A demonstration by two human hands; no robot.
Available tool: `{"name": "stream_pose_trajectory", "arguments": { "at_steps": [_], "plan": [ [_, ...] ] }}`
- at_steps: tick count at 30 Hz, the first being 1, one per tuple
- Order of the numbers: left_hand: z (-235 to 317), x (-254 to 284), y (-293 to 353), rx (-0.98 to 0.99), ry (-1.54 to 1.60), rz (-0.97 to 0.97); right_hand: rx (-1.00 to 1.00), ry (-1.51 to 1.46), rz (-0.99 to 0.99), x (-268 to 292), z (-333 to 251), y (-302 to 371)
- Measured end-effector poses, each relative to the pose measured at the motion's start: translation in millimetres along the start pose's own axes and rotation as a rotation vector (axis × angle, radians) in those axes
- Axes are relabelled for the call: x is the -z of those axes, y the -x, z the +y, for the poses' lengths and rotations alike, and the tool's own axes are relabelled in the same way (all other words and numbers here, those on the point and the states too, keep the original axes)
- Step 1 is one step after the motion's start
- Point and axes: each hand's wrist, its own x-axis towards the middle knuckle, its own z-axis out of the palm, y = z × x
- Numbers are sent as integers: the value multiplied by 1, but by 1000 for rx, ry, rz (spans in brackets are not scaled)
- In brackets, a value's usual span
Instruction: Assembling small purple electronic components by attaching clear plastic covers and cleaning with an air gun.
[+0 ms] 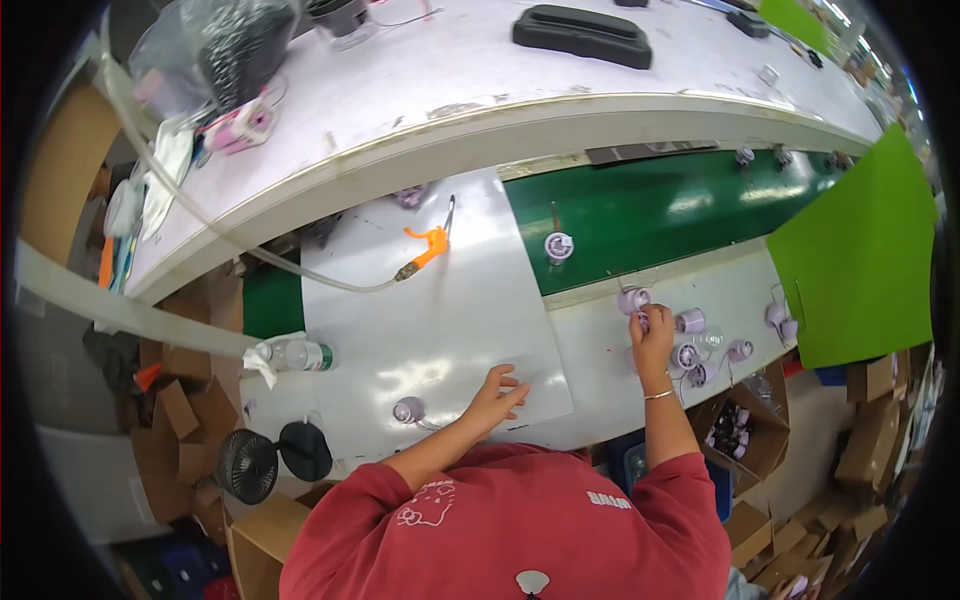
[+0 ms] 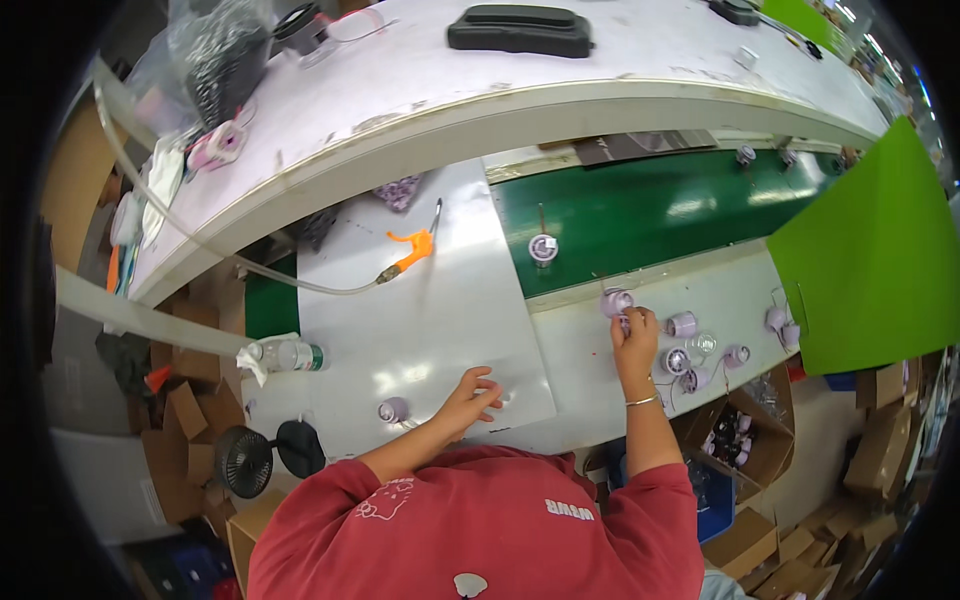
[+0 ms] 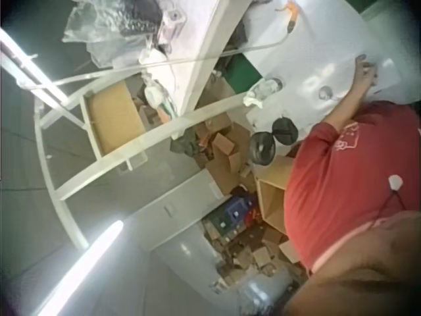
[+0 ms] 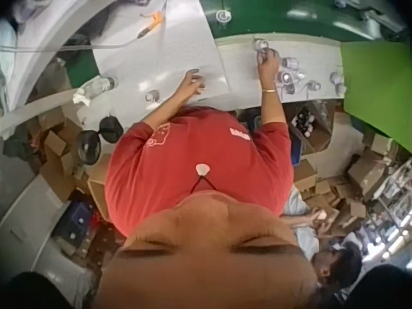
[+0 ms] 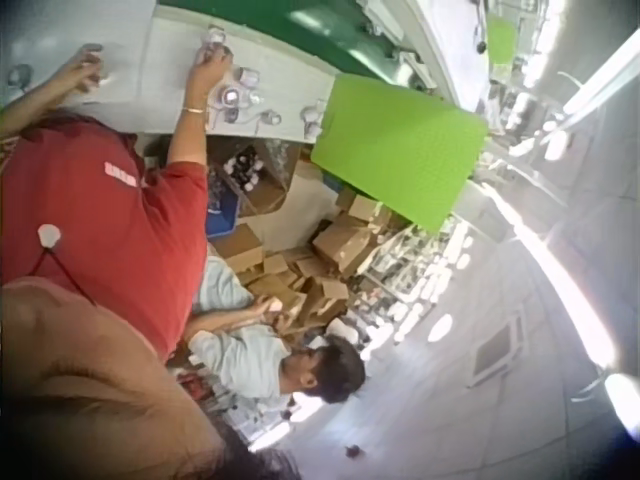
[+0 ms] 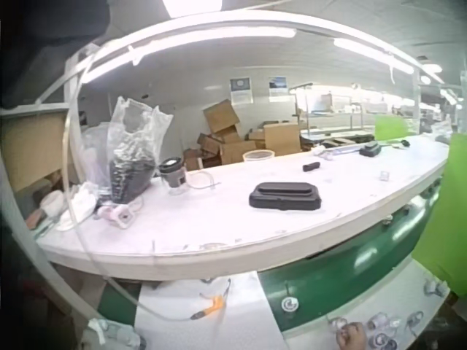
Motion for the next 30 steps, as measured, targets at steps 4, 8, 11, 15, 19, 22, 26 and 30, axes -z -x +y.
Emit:
{"name": "stream_pose_trajectory", "arguments": {
  "at_steps": [4, 8, 11, 15, 19, 22, 26, 30],
  "plan": [
    [10, -2, -11, -11, 191, 20, 209, -196, -166, -34, -58, 9],
    [13, 14, -23, -144, 344, 136, 376, -399, -379, -56, -124, 29],
    [-6, 48, -33, -216, 804, -91, 372, -552, -516, -58, -172, 39],
    [-12, 63, -11, -202, 1057, -57, 348, -620, -578, -73, -196, 55],
    [-32, 81, 0, -208, 1227, 99, 480, -611, -601, -80, -226, 79],
    [-34, 94, 13, -156, 1239, 259, 638, -603, -816, -73, -241, 68],
    [-50, 114, 31, -184, 1250, 166, -1001, -1057, -845, -171, -235, -12],
    [-53, 110, 53, -258, 1069, 402, -1719, -1790, -957, -269, -244, -59]
  ]
}}
